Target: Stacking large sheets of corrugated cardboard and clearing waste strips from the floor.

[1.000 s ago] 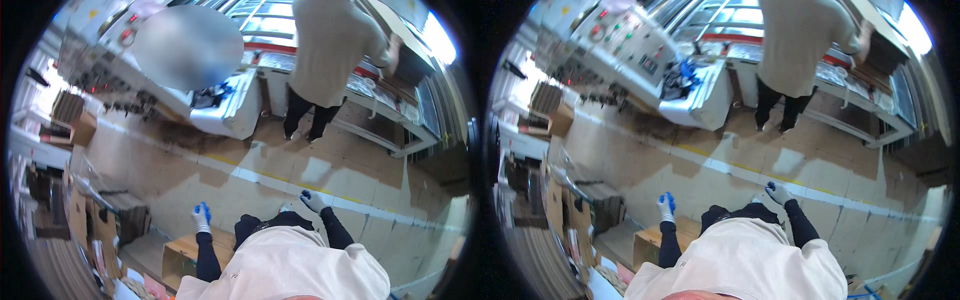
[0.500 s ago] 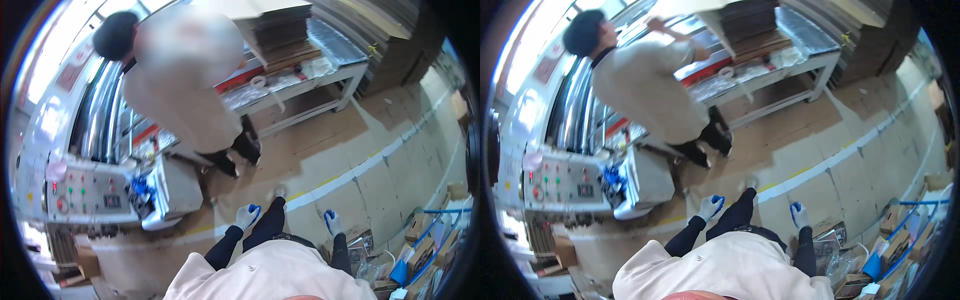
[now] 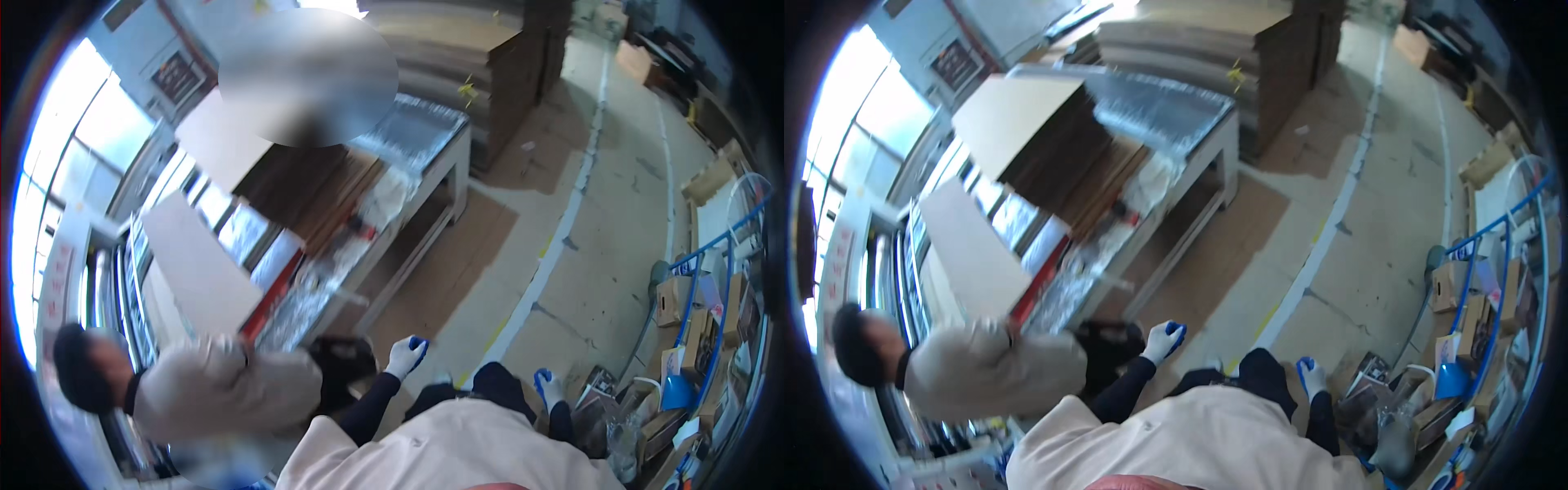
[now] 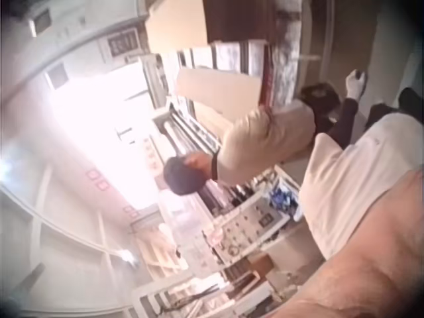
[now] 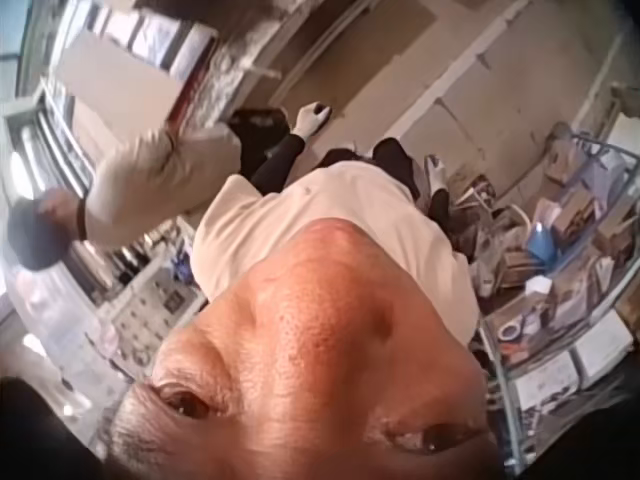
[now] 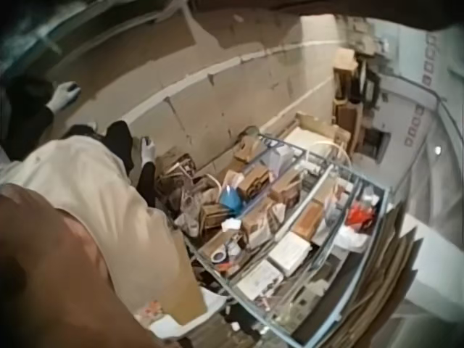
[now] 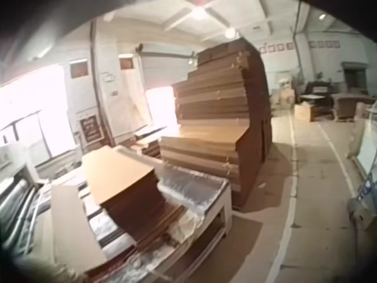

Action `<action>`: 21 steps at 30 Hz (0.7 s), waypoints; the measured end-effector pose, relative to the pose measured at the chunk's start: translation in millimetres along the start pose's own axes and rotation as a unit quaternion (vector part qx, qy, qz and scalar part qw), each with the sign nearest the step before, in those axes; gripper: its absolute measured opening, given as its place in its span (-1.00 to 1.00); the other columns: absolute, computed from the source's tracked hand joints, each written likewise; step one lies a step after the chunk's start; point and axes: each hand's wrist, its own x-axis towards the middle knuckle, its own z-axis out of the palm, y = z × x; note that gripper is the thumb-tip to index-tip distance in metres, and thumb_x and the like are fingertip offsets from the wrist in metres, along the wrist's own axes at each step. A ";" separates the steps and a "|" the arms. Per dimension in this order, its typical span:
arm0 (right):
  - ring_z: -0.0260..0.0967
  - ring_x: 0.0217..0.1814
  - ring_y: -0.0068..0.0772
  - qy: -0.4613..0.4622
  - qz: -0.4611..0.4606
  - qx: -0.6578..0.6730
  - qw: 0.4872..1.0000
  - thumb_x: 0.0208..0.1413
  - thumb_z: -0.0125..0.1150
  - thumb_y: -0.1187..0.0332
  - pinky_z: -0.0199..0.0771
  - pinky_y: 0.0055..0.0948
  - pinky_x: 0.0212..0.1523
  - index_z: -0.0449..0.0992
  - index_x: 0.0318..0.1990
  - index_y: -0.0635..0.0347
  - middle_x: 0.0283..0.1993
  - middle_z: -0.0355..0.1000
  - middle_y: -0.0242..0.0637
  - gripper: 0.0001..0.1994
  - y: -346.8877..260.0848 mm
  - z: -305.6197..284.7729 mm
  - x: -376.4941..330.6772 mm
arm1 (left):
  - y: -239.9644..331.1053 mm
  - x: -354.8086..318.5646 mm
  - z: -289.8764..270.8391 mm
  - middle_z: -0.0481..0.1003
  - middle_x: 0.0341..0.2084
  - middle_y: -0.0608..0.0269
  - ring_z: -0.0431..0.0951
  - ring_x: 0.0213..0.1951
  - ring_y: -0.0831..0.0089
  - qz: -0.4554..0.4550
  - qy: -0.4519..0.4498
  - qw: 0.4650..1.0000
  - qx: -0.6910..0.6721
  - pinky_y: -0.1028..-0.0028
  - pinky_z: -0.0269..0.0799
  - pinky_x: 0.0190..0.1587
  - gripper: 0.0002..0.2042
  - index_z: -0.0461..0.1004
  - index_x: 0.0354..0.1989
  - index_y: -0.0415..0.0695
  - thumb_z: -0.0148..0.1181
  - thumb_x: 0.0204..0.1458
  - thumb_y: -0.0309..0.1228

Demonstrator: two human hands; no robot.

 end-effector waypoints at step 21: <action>0.52 -0.33 -0.40 0.087 -0.044 0.026 0.995 0.15 0.21 0.27 0.46 -0.39 -0.28 0.58 -0.20 0.26 -0.36 0.57 -0.22 -0.77 -183.0 -120.4 419.6 | 233.8 386.1 112.7 0.60 -0.42 0.02 0.62 -0.30 0.07 0.096 -0.037 0.995 0.005 0.24 0.51 -0.26 -0.71 0.60 -0.33 -0.11 0.21 0.09 -0.12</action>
